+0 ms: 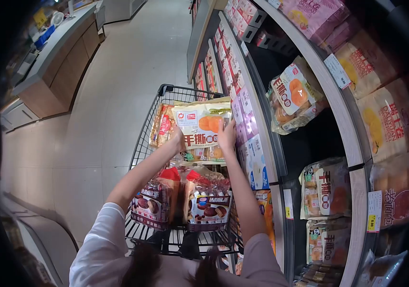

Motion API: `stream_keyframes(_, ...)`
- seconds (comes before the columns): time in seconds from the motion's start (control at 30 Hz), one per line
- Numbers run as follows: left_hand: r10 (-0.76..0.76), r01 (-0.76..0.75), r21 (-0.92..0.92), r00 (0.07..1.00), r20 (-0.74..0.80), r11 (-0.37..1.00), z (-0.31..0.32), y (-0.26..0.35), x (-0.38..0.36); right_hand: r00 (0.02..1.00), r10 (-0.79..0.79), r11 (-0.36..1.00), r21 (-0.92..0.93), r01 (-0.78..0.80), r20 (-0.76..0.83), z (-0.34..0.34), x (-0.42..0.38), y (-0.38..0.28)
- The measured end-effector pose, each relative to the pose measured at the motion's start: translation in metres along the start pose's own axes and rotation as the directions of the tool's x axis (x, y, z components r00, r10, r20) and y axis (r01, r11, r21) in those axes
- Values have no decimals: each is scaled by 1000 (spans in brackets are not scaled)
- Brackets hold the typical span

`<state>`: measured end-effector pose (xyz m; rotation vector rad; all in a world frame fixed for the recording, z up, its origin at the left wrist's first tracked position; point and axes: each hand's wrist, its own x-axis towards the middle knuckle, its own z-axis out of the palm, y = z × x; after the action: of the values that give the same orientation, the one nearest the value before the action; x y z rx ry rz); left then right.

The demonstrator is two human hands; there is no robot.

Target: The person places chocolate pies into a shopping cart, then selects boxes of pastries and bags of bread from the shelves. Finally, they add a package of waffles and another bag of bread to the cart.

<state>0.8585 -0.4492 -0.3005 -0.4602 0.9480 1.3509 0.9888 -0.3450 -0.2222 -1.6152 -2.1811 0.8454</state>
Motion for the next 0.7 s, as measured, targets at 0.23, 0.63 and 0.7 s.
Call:
stream_keyframes(0.23,124,-15,683,986,-111,731,-86,-46,70,591,121,977,9,-212,798,82,-92,76)
stream_keyframes(0.63,496,-164,897,785,371,-411,-179,3,-111,979,-130,794,-575,200,160,-116,-214,28)
stream_keyframes(0.7,526,-202,874,731,435,-442,-176,6,-115,992,45,782,-621,41,122,-129,-235,42)
